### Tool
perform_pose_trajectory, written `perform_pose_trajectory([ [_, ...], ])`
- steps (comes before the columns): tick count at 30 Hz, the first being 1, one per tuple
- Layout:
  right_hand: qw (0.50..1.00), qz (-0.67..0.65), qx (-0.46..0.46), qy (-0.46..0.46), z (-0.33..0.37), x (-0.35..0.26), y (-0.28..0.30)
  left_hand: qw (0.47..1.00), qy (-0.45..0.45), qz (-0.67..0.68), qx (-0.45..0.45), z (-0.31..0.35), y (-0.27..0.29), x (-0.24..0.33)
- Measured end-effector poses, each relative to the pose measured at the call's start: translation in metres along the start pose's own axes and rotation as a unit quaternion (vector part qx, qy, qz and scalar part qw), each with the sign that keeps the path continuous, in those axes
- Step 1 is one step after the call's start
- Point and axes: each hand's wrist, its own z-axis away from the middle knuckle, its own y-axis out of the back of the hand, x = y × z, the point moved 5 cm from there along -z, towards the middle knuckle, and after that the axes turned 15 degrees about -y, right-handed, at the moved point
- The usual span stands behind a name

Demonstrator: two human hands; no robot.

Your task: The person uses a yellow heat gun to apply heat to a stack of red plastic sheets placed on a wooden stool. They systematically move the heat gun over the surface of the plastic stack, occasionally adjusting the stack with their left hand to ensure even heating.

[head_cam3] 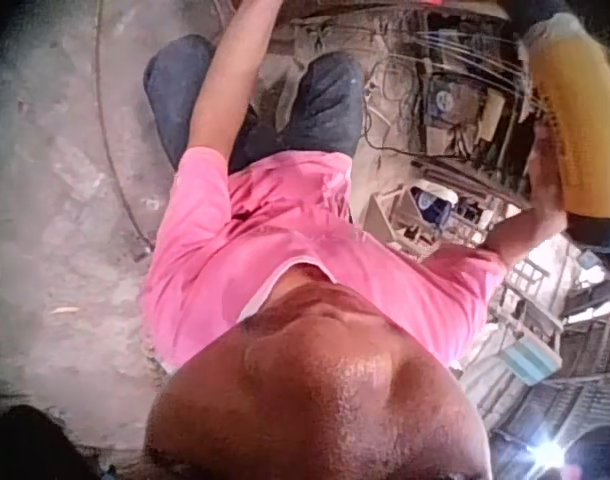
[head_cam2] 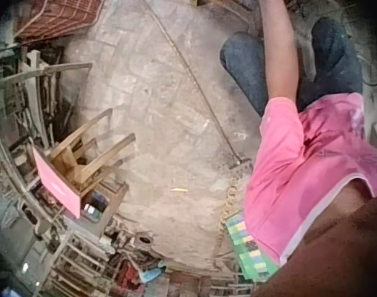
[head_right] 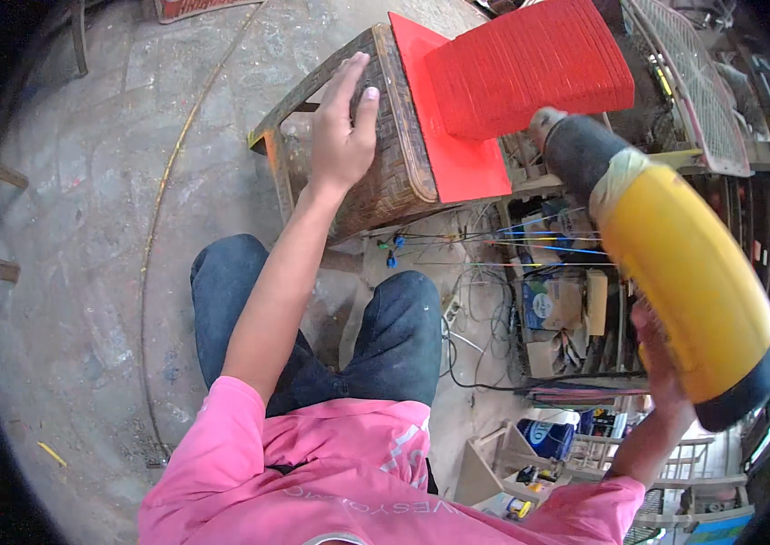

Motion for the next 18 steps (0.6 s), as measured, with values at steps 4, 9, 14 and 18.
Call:
perform_pose_trajectory([
  [4,0.996,-0.012,-0.052,-0.071,-0.048,-0.024,0.018,0.999,0.016,0.019,-0.024,-0.002,-0.006,0.004],
  [9,0.996,0.079,-0.038,0.023,-0.090,-0.046,0.022,0.997,0.070,0.005,-0.032,-0.011,-0.008,0.012],
  [14,0.980,-0.067,-0.188,-0.005,-0.076,-0.010,0.027,0.988,0.127,-0.029,-0.078,-0.059,-0.001,0.061],
  [18,0.961,0.032,-0.275,-0.029,-0.048,-0.021,0.033,0.970,0.215,-0.050,-0.104,-0.085,0.006,0.086],
])
